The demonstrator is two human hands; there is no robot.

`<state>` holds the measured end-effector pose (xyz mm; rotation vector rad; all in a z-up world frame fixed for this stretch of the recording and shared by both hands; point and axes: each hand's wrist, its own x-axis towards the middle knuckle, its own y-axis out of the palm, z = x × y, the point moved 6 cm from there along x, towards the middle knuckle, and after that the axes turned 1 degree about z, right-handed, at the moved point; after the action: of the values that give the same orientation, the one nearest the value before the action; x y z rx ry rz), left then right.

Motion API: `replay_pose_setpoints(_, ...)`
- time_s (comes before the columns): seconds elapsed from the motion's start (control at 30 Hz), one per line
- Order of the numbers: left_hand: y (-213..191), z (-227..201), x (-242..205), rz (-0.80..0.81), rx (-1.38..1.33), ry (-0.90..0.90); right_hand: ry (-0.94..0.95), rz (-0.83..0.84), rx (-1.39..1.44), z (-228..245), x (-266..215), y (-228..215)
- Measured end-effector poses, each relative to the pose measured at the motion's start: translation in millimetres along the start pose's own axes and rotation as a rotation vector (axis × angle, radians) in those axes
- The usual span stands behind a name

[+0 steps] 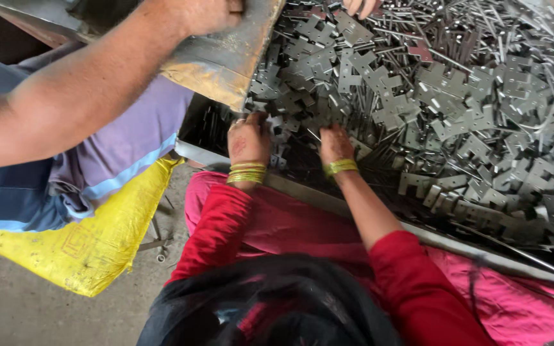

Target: The person sits on the floor and sorts small metal brackets from a large bin, picking them up by hand and placing them into a separate container. The task is repetitive and involves handling the parts one at a time.

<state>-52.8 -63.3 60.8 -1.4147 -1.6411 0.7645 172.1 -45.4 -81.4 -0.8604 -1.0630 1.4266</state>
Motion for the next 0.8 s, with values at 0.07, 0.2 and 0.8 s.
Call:
replay_pose_setpoints(0.07,24.8,-5.1,5.9,0.014,0.103,0.212,0.009,-0.030,0.152,-6.0,-16.8,-35.2)
replay_pose_setpoints(0.2,101.6,-29.7,32.3,0.093,0.381,0.651,0.028,-0.095,0.032,-34.8,-64.5,-132.2)
replay_pose_setpoints(0.8,235.4,-124.9,30.7,0.052,0.492,0.433,0.811,-0.378,1.808,-135.2,-151.2,-62.2)
